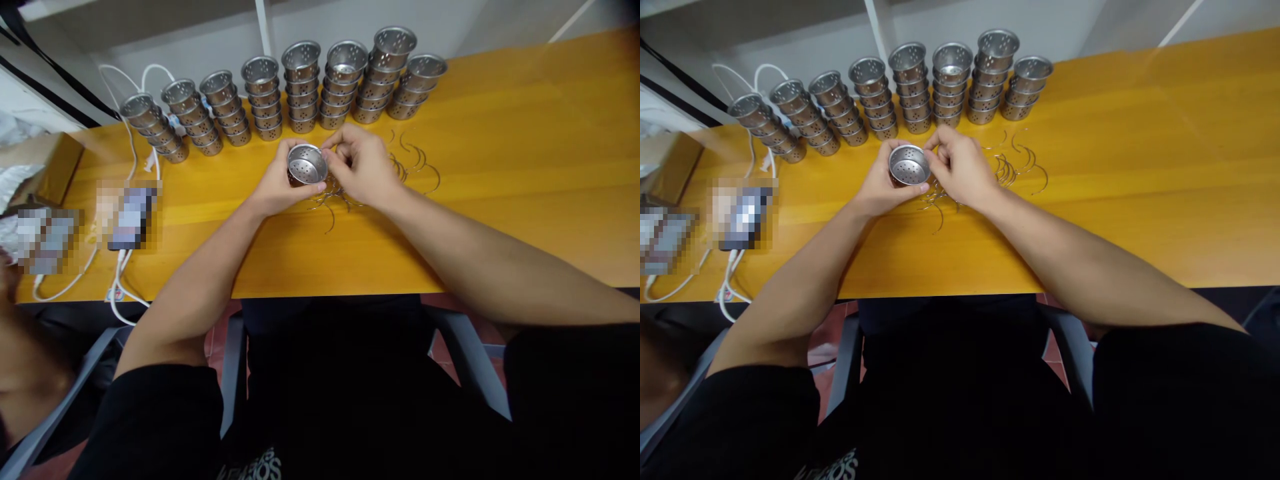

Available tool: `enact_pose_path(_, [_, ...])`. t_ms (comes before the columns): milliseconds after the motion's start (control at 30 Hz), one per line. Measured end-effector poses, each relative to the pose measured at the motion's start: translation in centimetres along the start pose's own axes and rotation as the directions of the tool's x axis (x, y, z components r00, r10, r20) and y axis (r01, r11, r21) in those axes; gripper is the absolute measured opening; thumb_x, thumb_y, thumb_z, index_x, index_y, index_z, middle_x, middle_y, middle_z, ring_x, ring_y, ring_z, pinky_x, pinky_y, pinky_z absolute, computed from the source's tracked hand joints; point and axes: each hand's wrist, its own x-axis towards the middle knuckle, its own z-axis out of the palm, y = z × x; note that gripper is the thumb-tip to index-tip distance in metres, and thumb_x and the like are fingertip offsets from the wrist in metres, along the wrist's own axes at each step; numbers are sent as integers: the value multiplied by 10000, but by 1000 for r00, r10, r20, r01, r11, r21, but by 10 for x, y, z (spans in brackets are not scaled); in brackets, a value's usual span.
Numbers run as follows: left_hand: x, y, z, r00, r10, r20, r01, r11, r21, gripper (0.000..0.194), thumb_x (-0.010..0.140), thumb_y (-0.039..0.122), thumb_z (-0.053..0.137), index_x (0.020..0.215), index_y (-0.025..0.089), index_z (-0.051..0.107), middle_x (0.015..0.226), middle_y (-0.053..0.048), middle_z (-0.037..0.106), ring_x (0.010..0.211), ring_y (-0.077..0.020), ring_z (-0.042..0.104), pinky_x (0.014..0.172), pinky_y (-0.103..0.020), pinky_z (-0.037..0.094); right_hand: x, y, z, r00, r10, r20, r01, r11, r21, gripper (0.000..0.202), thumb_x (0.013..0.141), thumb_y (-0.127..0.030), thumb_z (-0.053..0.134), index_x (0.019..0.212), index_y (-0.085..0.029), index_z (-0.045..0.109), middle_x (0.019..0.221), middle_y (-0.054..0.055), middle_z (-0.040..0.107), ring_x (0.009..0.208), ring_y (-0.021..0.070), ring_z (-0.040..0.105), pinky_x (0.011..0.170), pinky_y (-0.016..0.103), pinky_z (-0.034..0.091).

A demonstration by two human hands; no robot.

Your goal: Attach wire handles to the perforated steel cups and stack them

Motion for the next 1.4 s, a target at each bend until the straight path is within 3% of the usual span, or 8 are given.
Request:
enact_pose_path(167, [-2, 4, 1, 999, -24, 28, 23, 1000, 13, 1017, 960, 715, 1139, 1700, 324, 562, 1580, -127, 770, 1438, -386, 877, 1262, -568, 768, 2, 1, 2, 1000, -14, -19, 13, 1000, -5, 338, 1225, -688, 877, 1210, -362, 788, 885, 61, 718, 947, 399, 768, 1064, 624, 736])
enact_pose_path(300, [-2, 1, 6, 999, -29, 24, 29, 1000, 11, 1045, 951, 721, 1160, 1701, 323, 551, 1564, -124, 758, 1436, -398, 885, 1262, -594, 771, 2, -2, 3, 1000, 20, -9, -20, 1000, -10, 402, 1206, -750, 888, 1262, -362, 798, 881, 59, 714, 964, 403, 782, 1060, 610, 749])
enact_pose_path(533, [-2, -3, 12, 999, -34, 24, 35, 999, -27, 1134, 877, 877, 1173, 1673, 335, 573, 1537, -106, 731, 1458, -423, 863, 1294, -613, 748, -1, -15, 9, 999, 45, 5, -45, 999, 13, 449, 1203, -786, 857, 1334, -357, 828, 856, 56, 677, 945, 392, 772, 1024, 578, 750])
enact_pose_path(700, [-1, -6, 2, 997, -68, 28, 70, 994, -78, 1130, 876, 1049, 1060, 1642, 352, 609, 1499, -81, 757, 1365, -363, 874, 1243, -569, 749, 0, -18, -5, 995, 15, 96, -30, 988, 154, 606, 1081, -964, 904, 1190, -376, 809, 1028, 86, 784, 999, 380, 767, 867, 530, 724])
enact_pose_path(800, [-1, -8, -5, 997, -66, 47, 71, 991, -115, 1068, 924, 1096, 980, 1604, 346, 642, 1460, -64, 775, 1311, -327, 882, 1207, -544, 757, -2, -17, -17, 977, -39, 209, -15, 968, 250, 743, 937, -1049, 1014, 1152, -369, 806, 960, 63, 758, 928, 350, 743, 797, 495, 678])
enact_pose_path(933, [-1, -8, -6, 997, 18, 75, -7, 990, -139, 1050, 967, 1062, 972, 1647, 348, 611, 1455, -70, 783, 1290, -323, 896, 1142, -517, 779, -2, -13, -19, 956, -76, 282, -36, 928, 371, 817, 831, -1044, 1134, 1079, -352, 778, 856, 25, 723, 804, 300, 723, 744, 458, 671])
enact_pose_path(1133, [-4, -10, 0, 996, 41, 81, -32, 993, -112, 1010, 1025, 928, 1005, 1676, 322, 527, 1503, -113, 757, 1303, -336, 876, 1148, -561, 762, 7, 7, -4, 931, -228, 285, 3, 786, 618, 772, 856, -914, 1224, 1046, -304, 790, 814, 12, 792, 702, 233, 746, 662, 361, 710])
enact_pose_path(1400, [-7, 4, -1, 996, -19, 92, 28, 995, -99, 919, 1040, 703, 1075, 1651, 304, 517, 1502, -129, 742, 1357, -364, 855, 1190, -590, 742, 8, 10, -7, 917, -215, 336, -50, 773, 633, 641, 918, -747, 1265, 1034, -284, 837, 854, 26, 855, 742, 214, 803, 728, 327, 762])
